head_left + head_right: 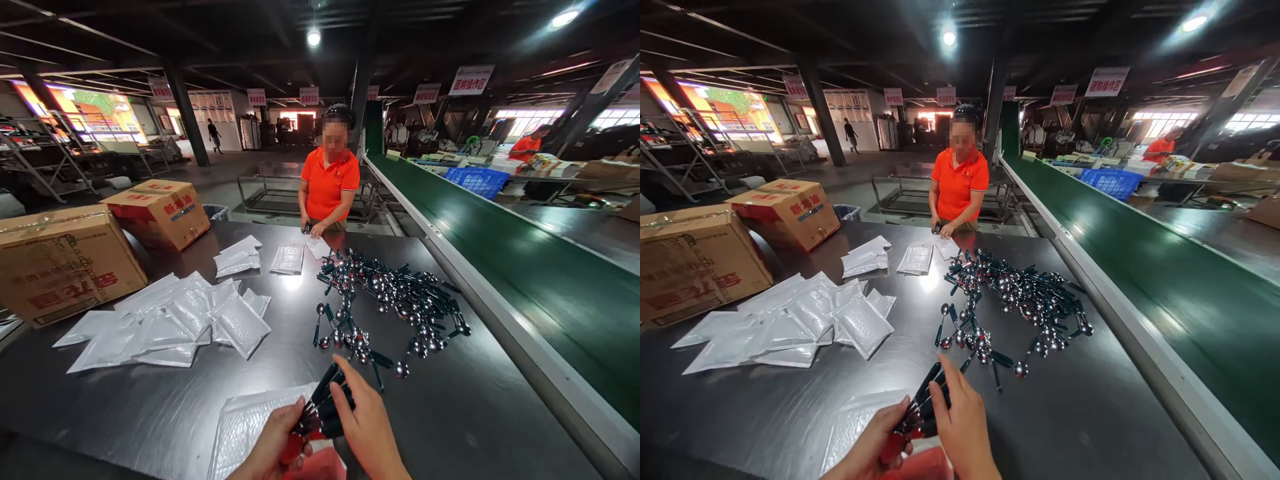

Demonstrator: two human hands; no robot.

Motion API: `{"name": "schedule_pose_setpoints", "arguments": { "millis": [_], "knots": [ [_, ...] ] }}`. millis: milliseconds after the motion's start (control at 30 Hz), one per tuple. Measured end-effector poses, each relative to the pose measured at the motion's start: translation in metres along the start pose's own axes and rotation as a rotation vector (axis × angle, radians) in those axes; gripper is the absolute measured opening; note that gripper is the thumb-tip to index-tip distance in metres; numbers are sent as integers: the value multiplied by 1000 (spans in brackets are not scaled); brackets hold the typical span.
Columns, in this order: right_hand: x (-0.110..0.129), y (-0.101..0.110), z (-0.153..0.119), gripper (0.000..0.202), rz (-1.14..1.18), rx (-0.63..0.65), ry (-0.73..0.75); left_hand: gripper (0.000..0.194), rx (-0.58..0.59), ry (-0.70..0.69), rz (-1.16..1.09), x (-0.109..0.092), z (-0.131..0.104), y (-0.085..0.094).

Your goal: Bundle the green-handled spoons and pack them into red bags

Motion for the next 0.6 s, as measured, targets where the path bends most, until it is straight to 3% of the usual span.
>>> {"name": "schedule_pose_setpoints", "arguments": {
  "millis": [133,267,333,467,600],
  "knots": [
    [-1,1,-2,34,16,-64,90,58,-4,-45,107,-1,10,6],
    [0,0,-3,30,97,-44,156,60,15,-107,158,-5,14,6],
    [-3,1,-4,17,147,-85,135,59,38,-133,151,-6,16,4],
    [-11,0,-6,23,186,-204,71,64,15,-169,164,-6,24,6],
    [-24,-8,-6,28,191,-152,13,65,-49,-188,199,-7,31,14]
  ]
}}
Point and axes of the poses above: each hand's wrist, its own z-axis towards the middle knuckle, its own y-axis out of the back of the hand, x = y × z, the point moved 7 cm from there along z, towards the middle knuckle, and after that the axes turned 14 degrees about y, right-handed, at the moved point
